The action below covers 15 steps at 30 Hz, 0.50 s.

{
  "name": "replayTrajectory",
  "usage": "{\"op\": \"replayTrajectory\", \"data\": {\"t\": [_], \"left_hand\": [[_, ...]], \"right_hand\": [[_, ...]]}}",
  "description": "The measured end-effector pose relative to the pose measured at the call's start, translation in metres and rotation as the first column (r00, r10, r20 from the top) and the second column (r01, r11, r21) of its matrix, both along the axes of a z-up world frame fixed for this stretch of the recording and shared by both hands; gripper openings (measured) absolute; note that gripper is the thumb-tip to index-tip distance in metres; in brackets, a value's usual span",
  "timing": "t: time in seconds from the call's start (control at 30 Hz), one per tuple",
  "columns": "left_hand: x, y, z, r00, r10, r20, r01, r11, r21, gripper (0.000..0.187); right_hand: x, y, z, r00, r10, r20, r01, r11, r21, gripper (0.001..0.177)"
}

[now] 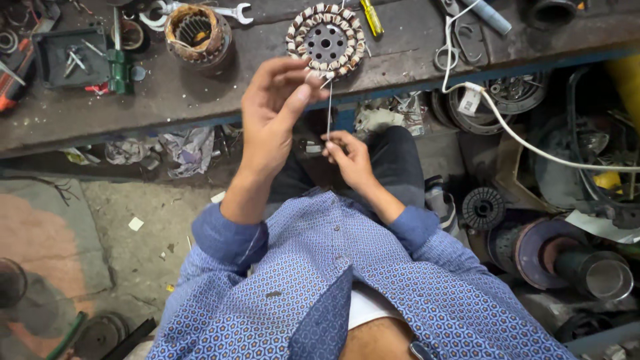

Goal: The person works on a circular stator component, threading and tying white wires into the slots of the copper windings. They repeatedly pull, adjust, and secure the wires by hand to ensure they are properly seated.

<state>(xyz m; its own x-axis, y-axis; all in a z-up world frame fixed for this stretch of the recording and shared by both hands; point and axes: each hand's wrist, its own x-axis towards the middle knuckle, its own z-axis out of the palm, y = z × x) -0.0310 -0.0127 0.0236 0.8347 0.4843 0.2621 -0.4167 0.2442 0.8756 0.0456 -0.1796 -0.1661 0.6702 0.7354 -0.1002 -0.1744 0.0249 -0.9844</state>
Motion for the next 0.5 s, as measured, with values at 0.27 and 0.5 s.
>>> {"op": "replayTrajectory", "data": {"t": [0.27,0.5], "left_hand": [[0.081,0.035,-0.016,0.964,-0.265,0.007,0.254,0.930,0.267,0.045],[0.061,0.035,-0.021,0.982,0.044,-0.181,0.072,0.808,0.584,0.043]], "right_hand": [[-0.019,-0.055,0.022,0.889,0.119,0.442,-0.085,0.992,-0.096,0.019],[-0.009,-0.064,0.005,0.704,0.356,0.614,-0.201,0.930,-0.309,0.014]]}}
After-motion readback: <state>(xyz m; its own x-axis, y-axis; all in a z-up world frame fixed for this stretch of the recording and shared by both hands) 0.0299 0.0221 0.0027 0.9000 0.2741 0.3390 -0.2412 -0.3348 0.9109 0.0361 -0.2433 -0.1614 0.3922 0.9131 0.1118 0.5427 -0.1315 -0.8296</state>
